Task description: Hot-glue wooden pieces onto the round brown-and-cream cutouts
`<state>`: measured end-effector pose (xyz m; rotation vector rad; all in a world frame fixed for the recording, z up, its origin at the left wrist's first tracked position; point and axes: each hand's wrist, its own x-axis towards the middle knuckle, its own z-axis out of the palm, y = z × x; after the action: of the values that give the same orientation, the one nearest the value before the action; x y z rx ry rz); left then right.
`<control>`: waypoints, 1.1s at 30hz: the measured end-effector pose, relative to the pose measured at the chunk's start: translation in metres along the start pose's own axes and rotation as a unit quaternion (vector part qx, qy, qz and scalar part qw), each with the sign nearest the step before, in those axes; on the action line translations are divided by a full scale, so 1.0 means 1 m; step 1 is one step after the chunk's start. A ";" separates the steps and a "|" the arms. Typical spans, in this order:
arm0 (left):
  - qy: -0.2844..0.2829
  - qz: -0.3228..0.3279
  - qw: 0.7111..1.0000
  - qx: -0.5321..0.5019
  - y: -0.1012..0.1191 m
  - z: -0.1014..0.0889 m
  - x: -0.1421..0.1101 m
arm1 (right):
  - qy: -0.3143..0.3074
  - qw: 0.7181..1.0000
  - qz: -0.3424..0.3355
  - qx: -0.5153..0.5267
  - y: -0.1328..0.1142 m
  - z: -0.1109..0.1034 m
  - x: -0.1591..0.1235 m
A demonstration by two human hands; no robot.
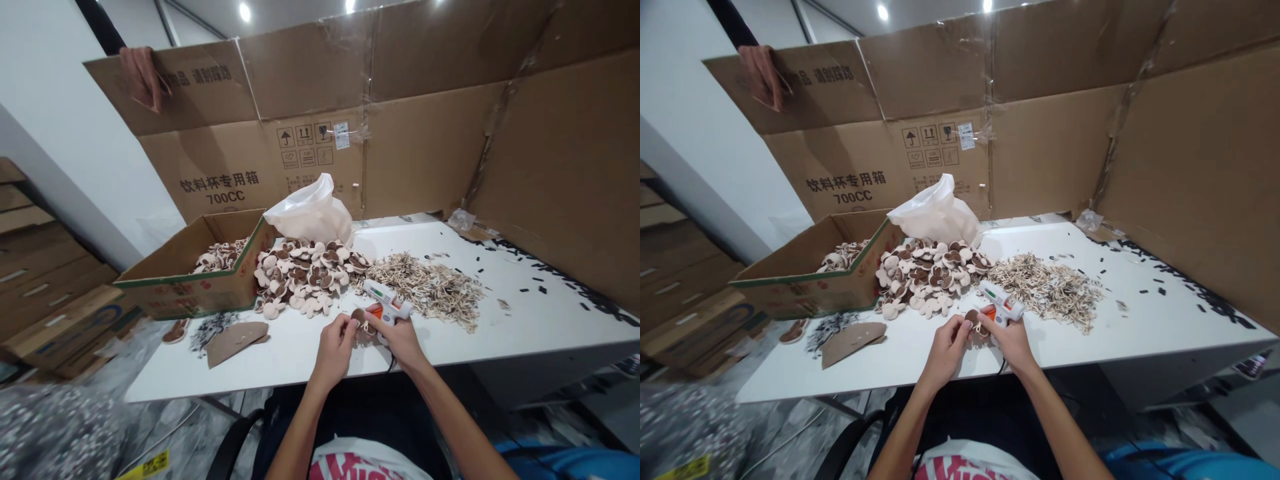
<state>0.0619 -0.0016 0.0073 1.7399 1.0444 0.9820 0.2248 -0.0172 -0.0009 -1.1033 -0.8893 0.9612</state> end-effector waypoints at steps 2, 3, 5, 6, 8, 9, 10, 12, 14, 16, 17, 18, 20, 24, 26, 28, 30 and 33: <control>0.002 0.004 1.000 0.001 0.000 0.000 0.000 | -0.001 1.000 -0.007 -0.001 0.000 0.000 0.000; 0.005 0.006 1.000 0.006 0.001 0.001 0.000 | -0.003 1.000 -0.009 -0.002 0.000 0.000 0.000; 0.012 0.011 1.000 0.020 0.001 0.001 -0.001 | -0.005 1.000 -0.010 -0.006 0.000 0.000 0.000; 0.016 0.015 0.999 0.028 0.001 0.002 -0.001 | -0.005 1.000 -0.010 -0.007 0.000 0.000 0.000; 0.022 0.023 0.999 0.040 0.001 0.002 -0.002 | -0.003 1.000 -0.010 -0.009 0.001 0.000 0.000; 0.023 0.026 0.998 0.044 0.001 0.003 -0.002 | -0.001 1.000 -0.010 -0.010 0.001 0.000 0.001; 0.024 0.029 0.998 0.046 0.000 0.003 -0.002 | 0.001 1.000 -0.010 -0.010 0.002 0.000 0.001; 0.024 0.033 0.998 0.050 0.000 0.003 -0.002 | 0.005 1.000 -0.012 -0.013 0.003 -0.001 0.001; 0.021 0.035 0.998 0.051 0.000 0.003 -0.002 | 0.009 1.000 -0.017 -0.016 0.005 -0.002 0.002; 0.019 0.037 0.998 0.050 0.001 0.002 -0.003 | 0.014 1.000 -0.019 -0.014 0.007 -0.002 0.003; 0.018 0.037 0.998 0.050 0.001 0.002 -0.003 | 0.017 1.000 -0.018 -0.011 0.007 -0.002 0.003; 0.017 0.036 0.998 0.049 0.001 0.001 -0.003 | 0.017 1.000 -0.015 -0.006 0.008 -0.003 0.003; 0.016 0.032 0.998 0.045 0.002 0.001 -0.003 | 0.013 1.000 -0.009 0.005 0.010 -0.003 0.003; 0.011 0.028 0.999 0.039 0.004 0.000 -0.002 | 0.010 1.000 0.001 0.016 0.010 -0.003 0.003; 0.006 0.031 0.998 0.045 0.005 0.000 -0.002 | 0.008 1.000 0.003 0.016 0.009 -0.002 0.002; 0.006 0.035 0.998 0.053 0.007 0.000 -0.003 | 0.003 1.000 0.004 0.014 0.006 -0.001 0.001; 0.013 0.039 0.997 0.058 0.008 0.000 -0.004 | -0.005 1.000 0.004 0.012 0.003 0.000 0.000; 0.035 0.045 0.996 0.066 0.009 0.001 -0.006 | -0.017 1.000 0.005 0.011 0.000 0.002 -0.002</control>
<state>0.0632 -0.0097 0.0137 1.8859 1.1041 1.0583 0.2227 -0.0183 -0.0005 -1.0754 -0.9006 0.9982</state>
